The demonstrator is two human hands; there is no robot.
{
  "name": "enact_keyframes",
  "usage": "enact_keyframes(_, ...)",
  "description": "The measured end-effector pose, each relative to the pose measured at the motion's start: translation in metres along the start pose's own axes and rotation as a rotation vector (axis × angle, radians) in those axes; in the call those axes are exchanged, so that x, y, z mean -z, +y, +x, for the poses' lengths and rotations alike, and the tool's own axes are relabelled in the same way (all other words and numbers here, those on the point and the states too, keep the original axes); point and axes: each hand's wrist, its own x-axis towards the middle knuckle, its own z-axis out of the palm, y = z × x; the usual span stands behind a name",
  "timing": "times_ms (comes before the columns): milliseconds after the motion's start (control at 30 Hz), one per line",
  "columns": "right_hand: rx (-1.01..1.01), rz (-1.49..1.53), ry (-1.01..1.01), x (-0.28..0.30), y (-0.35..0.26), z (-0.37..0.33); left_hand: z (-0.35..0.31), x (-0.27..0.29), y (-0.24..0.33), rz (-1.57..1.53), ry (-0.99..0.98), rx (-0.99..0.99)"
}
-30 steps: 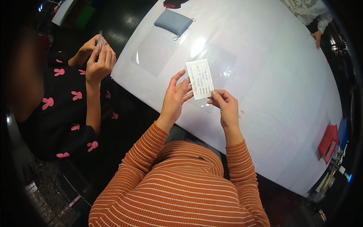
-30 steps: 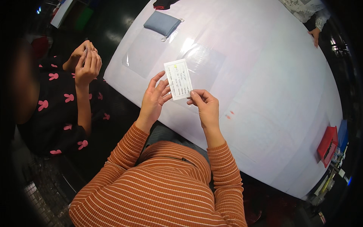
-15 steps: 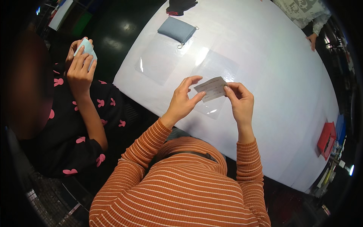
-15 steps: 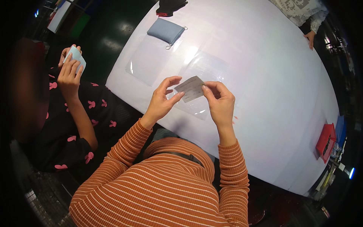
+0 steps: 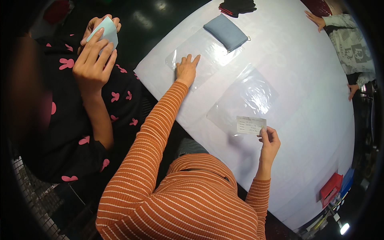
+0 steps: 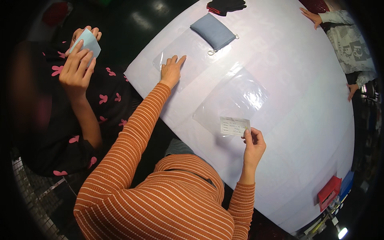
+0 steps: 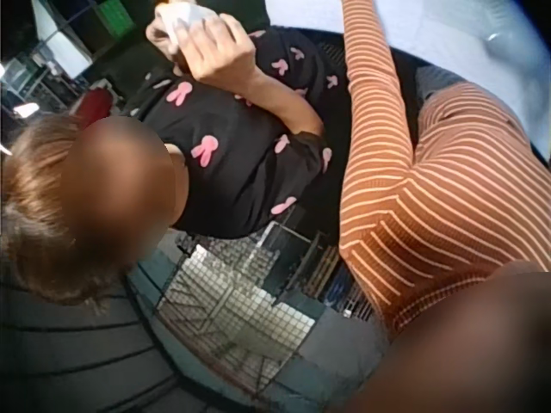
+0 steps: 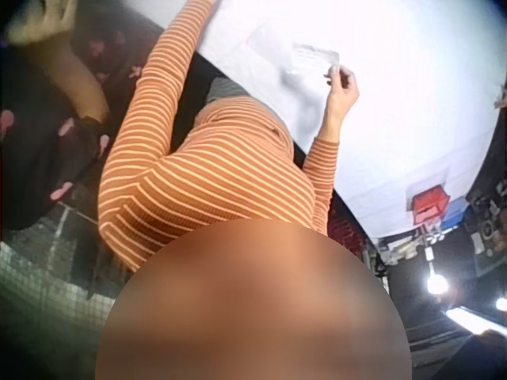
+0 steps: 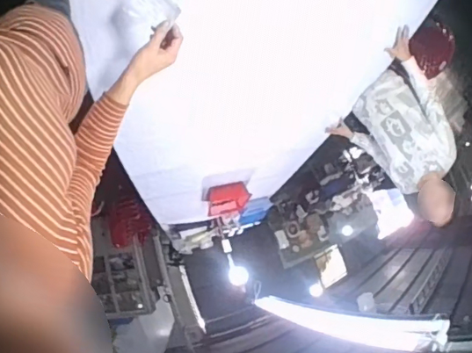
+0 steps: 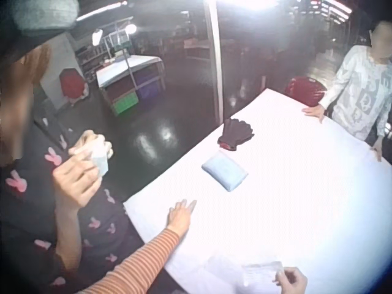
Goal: The person retrieves plastic bags and a small pouch from a refrigerator, then places them on a table. They fold a small paper label and place it inside a plastic bag with the pouch. The person then hands the packed bag to another person.
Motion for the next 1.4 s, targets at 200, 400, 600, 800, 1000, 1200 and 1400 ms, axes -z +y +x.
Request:
enact_keyframes(200, -0.002, 0.009, -0.021, -0.007, -0.002, 0.004, 0.008, -0.006, -0.004, 0.075, 0.046, -0.028)
enact_keyframes(400, 0.012, 0.032, 0.059, -0.012, -0.008, 0.01, -0.002, 0.013, 0.021, -0.109, 0.152, -0.019)
enact_keyframes(600, -0.189, 0.348, -0.084, -0.03, -0.04, 0.012, -0.088, 0.12, 0.119, -1.303, -0.313, -0.097)
enact_keyframes(800, 0.089, 0.176, -0.081, -0.023, -0.051, 0.002, -0.096, 0.142, 0.118, -1.285, -0.452, -0.156)
enact_keyframes(1000, 0.194, 0.077, 0.119, -0.024, -0.065, -0.011, -0.121, 0.166, 0.139, -1.059, 0.096, -0.419)
enact_keyframes(1200, 0.171, 0.233, -0.019, -0.037, -0.082, -0.039, -0.142, 0.161, 0.147, -1.547, -0.253, -0.204)
enact_keyframes(1400, 0.146, 0.19, -0.045, -0.037, -0.091, -0.045, -0.146, 0.16, 0.138, -1.336, -0.011, -0.358)
